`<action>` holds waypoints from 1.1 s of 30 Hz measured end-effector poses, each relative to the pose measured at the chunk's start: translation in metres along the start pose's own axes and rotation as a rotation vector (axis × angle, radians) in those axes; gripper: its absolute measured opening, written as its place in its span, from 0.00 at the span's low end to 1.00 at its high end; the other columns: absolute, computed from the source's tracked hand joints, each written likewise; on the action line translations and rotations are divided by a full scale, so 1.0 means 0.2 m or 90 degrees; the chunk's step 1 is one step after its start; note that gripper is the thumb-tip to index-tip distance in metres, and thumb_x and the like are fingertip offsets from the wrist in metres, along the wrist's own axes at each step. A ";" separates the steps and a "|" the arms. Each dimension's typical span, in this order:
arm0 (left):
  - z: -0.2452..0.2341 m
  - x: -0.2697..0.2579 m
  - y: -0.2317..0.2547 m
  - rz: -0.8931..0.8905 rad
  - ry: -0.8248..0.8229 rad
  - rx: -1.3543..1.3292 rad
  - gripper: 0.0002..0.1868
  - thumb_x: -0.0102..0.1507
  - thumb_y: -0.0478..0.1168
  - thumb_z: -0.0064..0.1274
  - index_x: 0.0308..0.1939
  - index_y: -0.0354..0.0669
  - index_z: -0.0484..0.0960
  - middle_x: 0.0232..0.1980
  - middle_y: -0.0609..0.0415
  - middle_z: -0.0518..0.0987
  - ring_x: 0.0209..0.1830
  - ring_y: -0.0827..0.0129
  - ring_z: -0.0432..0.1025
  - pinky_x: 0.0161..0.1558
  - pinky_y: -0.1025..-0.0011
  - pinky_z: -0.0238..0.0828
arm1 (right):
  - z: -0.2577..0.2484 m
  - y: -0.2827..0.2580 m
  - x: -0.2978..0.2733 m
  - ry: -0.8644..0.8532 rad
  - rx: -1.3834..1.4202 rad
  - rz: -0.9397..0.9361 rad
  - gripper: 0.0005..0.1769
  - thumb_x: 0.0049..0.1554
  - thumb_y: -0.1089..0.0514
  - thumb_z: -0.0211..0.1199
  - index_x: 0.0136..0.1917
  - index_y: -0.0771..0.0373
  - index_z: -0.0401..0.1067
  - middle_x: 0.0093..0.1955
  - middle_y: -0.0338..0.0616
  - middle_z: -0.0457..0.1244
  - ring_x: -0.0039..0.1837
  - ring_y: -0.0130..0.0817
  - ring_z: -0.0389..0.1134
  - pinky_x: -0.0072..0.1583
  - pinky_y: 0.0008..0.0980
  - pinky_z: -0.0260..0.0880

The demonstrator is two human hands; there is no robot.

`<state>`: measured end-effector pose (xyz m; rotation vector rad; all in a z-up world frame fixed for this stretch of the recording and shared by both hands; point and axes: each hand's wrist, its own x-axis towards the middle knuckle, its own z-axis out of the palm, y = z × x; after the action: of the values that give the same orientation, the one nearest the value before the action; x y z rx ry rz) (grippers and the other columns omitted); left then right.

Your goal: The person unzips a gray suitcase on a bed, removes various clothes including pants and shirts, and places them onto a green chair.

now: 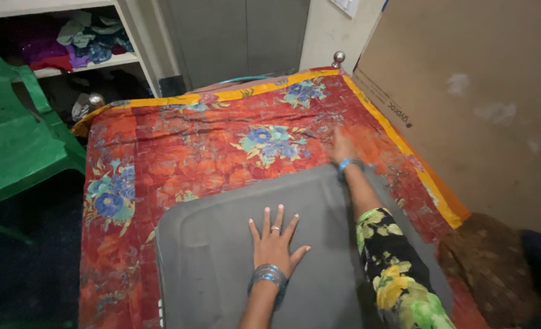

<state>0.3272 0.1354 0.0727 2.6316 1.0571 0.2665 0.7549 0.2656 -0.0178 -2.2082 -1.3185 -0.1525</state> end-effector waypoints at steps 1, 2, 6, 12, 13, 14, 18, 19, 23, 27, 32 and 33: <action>0.01 -0.01 0.00 -0.004 -0.001 0.000 0.43 0.58 0.68 0.52 0.75 0.66 0.61 0.82 0.54 0.46 0.82 0.50 0.35 0.73 0.34 0.24 | 0.02 -0.02 -0.01 -0.002 0.003 0.000 0.26 0.50 0.58 0.71 0.58 0.62 0.64 0.46 0.60 0.69 0.50 0.62 0.70 0.50 0.58 0.68; 0.01 -0.01 -0.01 -0.007 -0.002 0.000 0.43 0.58 0.68 0.52 0.75 0.66 0.61 0.82 0.54 0.46 0.82 0.50 0.35 0.73 0.34 0.24 | 0.03 -0.04 -0.01 0.018 -0.005 0.004 0.25 0.49 0.61 0.68 0.59 0.61 0.65 0.45 0.59 0.69 0.49 0.61 0.71 0.49 0.57 0.69; 0.03 0.01 -0.01 0.008 0.019 -0.009 0.43 0.58 0.69 0.52 0.74 0.66 0.61 0.82 0.53 0.45 0.82 0.50 0.36 0.73 0.34 0.23 | 0.00 -0.09 -0.04 0.052 0.158 -0.047 0.19 0.54 0.56 0.68 0.56 0.56 0.65 0.45 0.51 0.71 0.48 0.52 0.74 0.47 0.50 0.73; 0.04 0.01 -0.02 -0.003 -0.001 -0.023 0.42 0.59 0.69 0.50 0.75 0.66 0.60 0.83 0.55 0.44 0.82 0.51 0.34 0.74 0.35 0.22 | -0.11 -0.16 -0.10 -0.021 0.062 0.091 0.16 0.54 0.47 0.71 0.52 0.53 0.74 0.45 0.56 0.71 0.49 0.54 0.73 0.50 0.50 0.71; 0.04 0.00 -0.02 0.000 0.000 -0.027 0.42 0.60 0.69 0.49 0.76 0.66 0.59 0.83 0.55 0.44 0.82 0.51 0.34 0.74 0.36 0.21 | -0.10 -0.17 -0.10 -0.023 0.062 0.092 0.16 0.54 0.47 0.71 0.52 0.53 0.74 0.45 0.56 0.71 0.49 0.54 0.73 0.50 0.50 0.71; 0.05 0.01 -0.02 -0.002 -0.001 -0.027 0.42 0.60 0.69 0.49 0.76 0.66 0.59 0.83 0.55 0.44 0.82 0.51 0.34 0.74 0.36 0.21 | -0.08 -0.18 -0.08 -0.049 -0.038 0.101 0.15 0.56 0.45 0.65 0.55 0.50 0.75 0.48 0.56 0.71 0.51 0.55 0.73 0.52 0.54 0.71; 0.08 0.02 -0.03 0.006 -0.005 -0.009 0.41 0.61 0.69 0.45 0.76 0.66 0.58 0.83 0.54 0.44 0.82 0.50 0.33 0.73 0.34 0.21 | -0.06 -0.21 -0.13 -0.156 -0.233 0.151 0.29 0.63 0.30 0.48 0.60 0.46 0.79 0.56 0.53 0.71 0.60 0.53 0.71 0.65 0.58 0.65; 0.08 0.01 -0.04 0.015 0.005 0.002 0.41 0.62 0.68 0.45 0.77 0.65 0.58 0.83 0.53 0.44 0.83 0.49 0.33 0.73 0.33 0.21 | -0.06 -0.23 -0.16 -0.156 -0.232 0.151 0.29 0.63 0.30 0.48 0.60 0.46 0.79 0.56 0.53 0.71 0.60 0.53 0.71 0.65 0.58 0.65; 0.10 -0.01 -0.03 0.019 0.002 -0.005 0.39 0.63 0.67 0.43 0.77 0.65 0.57 0.83 0.54 0.44 0.83 0.49 0.33 0.73 0.33 0.21 | -0.10 -0.29 -0.36 -0.120 -0.272 0.003 0.30 0.61 0.33 0.46 0.65 0.47 0.75 0.69 0.49 0.64 0.71 0.52 0.62 0.72 0.56 0.55; 0.11 -0.03 -0.04 0.016 0.012 0.032 0.37 0.66 0.64 0.41 0.78 0.65 0.56 0.84 0.54 0.44 0.83 0.49 0.33 0.75 0.37 0.23 | -0.11 -0.37 -0.62 -0.062 -0.231 -0.032 0.28 0.66 0.35 0.42 0.71 0.45 0.68 0.80 0.43 0.54 0.83 0.46 0.47 0.79 0.61 0.38; 0.17 -0.12 -0.01 0.004 0.020 0.064 0.36 0.68 0.62 0.36 0.79 0.62 0.52 0.84 0.55 0.43 0.83 0.51 0.34 0.76 0.42 0.24 | -0.18 -0.46 -0.87 -0.048 -0.228 -0.080 0.38 0.64 0.34 0.44 0.83 0.44 0.46 0.86 0.43 0.39 0.85 0.49 0.36 0.78 0.63 0.33; 0.18 -0.15 0.00 -0.002 0.010 0.074 0.36 0.69 0.61 0.34 0.79 0.59 0.51 0.84 0.55 0.43 0.83 0.52 0.33 0.76 0.44 0.24 | -0.20 -0.49 -0.92 -0.079 -0.221 -0.062 0.42 0.63 0.32 0.44 0.84 0.46 0.40 0.87 0.41 0.35 0.86 0.48 0.33 0.78 0.62 0.32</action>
<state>0.3154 0.1081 0.0367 2.7336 1.1142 0.2327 0.5859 0.1377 -0.0134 -2.4735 -1.5664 -0.3049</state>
